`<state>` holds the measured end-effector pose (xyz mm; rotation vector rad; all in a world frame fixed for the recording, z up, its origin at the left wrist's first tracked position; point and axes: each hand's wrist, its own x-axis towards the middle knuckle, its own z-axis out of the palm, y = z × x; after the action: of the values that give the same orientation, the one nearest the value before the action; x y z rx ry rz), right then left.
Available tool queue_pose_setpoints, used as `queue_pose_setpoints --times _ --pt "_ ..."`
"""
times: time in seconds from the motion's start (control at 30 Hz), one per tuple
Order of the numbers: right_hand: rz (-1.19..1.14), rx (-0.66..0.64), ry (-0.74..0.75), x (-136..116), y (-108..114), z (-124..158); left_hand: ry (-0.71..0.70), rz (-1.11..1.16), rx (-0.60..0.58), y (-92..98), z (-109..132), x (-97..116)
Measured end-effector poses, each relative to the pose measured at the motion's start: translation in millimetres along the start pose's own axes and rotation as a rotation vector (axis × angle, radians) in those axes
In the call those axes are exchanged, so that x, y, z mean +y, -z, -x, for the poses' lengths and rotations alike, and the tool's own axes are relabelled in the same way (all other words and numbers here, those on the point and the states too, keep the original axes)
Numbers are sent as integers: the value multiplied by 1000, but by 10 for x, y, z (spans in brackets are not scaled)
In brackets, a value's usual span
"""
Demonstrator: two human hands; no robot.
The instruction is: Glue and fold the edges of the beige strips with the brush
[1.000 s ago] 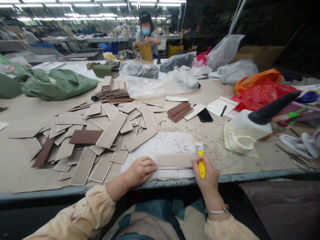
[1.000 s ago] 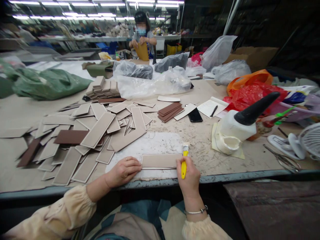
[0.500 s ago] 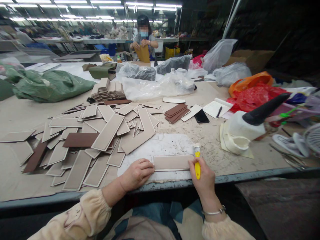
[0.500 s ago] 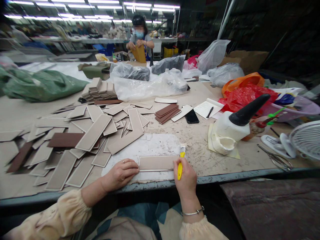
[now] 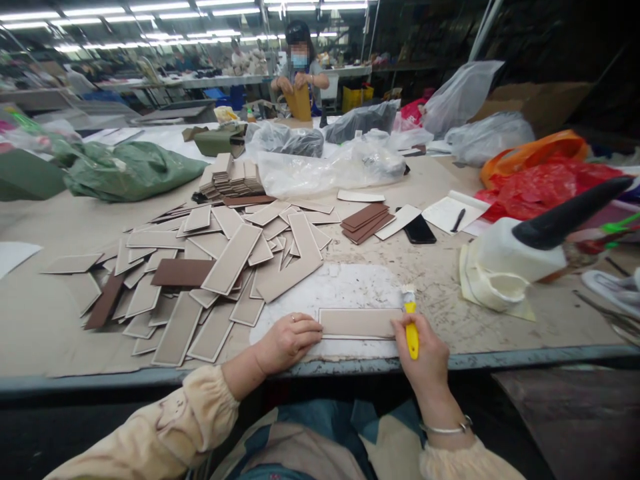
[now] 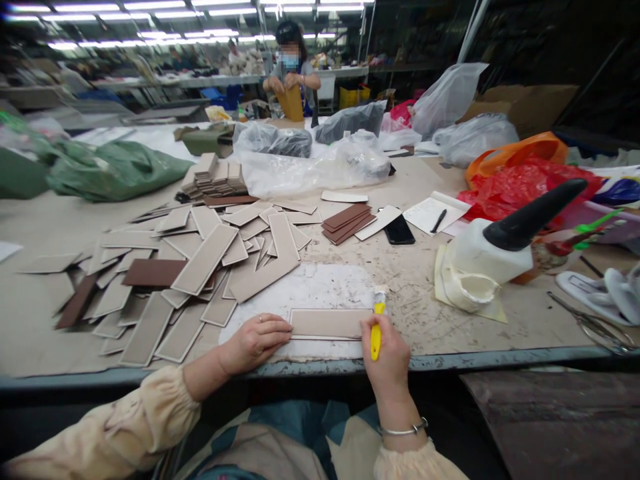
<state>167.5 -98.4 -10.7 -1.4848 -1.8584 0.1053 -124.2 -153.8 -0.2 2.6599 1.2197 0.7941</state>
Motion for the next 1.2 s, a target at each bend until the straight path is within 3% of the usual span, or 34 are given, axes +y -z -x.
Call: queue_pose_setpoints --times 0.8,1.2 --pt "-18 -4 -111 22 32 20 41 33 -1 -1 -9 10" --pt "10 14 -30 14 0 -8 7 52 -51 -9 -15 -16"
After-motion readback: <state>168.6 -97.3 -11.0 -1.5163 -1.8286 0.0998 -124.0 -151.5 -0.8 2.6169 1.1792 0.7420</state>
